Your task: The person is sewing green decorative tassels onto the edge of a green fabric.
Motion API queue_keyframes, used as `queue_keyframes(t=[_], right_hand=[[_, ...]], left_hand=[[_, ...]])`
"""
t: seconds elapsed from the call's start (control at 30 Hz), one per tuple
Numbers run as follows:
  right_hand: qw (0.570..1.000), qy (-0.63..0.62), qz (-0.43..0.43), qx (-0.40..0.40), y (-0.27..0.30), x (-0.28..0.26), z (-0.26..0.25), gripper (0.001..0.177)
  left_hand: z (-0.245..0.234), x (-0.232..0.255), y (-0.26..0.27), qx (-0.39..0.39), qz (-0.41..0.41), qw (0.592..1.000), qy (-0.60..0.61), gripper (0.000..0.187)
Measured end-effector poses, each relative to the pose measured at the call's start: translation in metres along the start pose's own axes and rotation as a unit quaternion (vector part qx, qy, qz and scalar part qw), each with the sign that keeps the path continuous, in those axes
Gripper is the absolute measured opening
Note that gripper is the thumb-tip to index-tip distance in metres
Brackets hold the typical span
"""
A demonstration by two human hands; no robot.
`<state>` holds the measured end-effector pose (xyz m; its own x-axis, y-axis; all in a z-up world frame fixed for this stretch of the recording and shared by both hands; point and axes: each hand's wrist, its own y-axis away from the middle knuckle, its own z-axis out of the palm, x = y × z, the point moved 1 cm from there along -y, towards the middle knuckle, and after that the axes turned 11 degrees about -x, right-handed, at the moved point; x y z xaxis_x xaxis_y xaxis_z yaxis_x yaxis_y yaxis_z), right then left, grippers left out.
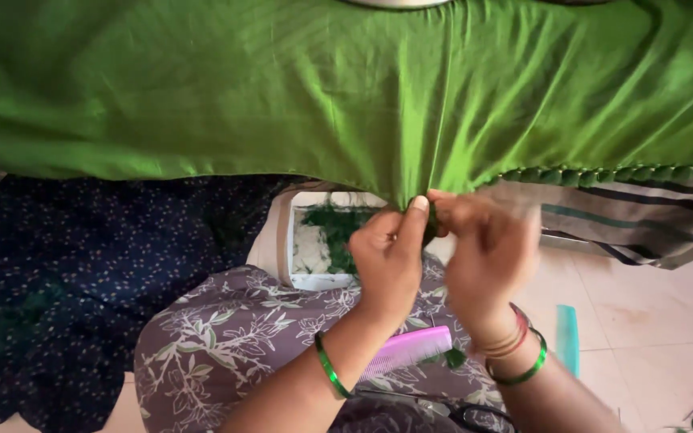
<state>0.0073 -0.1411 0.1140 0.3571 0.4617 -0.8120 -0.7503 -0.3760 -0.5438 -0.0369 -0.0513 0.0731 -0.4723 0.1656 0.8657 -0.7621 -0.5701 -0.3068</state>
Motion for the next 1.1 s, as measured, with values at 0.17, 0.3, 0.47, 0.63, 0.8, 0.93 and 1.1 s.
queue_keyframes(t=[0.17,0.3,0.47,0.63,0.8,0.93,1.1], right_hand=[[0.995,0.032,0.089,0.025,-0.013,-0.006,-0.005,0.007],[0.995,-0.077,0.059,0.031,0.0,0.003,0.005,0.008],[0.988,0.135,-0.066,-0.03,-0.002,0.008,-0.008,0.003],[0.967,-0.221,0.111,0.061,-0.011,0.012,-0.014,0.005],[0.99,-0.122,0.072,-0.009,-0.018,-0.012,-0.009,0.009],[0.996,-0.038,0.082,-0.023,-0.023,-0.018,-0.013,0.011],[0.996,-0.038,0.082,-0.021,-0.021,-0.02,-0.019,0.012]], left_hand=[[0.008,0.014,-0.001,-0.016,-0.064,0.989,0.135,0.024],[0.001,0.011,0.0,-0.02,-0.005,0.999,0.025,0.027],[0.0,0.008,0.0,-0.03,-0.059,0.997,0.043,0.028],[-0.007,-0.034,0.0,0.016,-0.062,0.994,0.088,0.046],[-0.004,0.039,-0.03,-0.042,-0.106,0.988,0.103,0.02],[-0.015,-0.033,-0.033,-0.113,-0.131,0.977,0.127,0.028],[-0.006,-0.001,-0.027,-0.137,-0.225,0.929,0.26,0.024]])
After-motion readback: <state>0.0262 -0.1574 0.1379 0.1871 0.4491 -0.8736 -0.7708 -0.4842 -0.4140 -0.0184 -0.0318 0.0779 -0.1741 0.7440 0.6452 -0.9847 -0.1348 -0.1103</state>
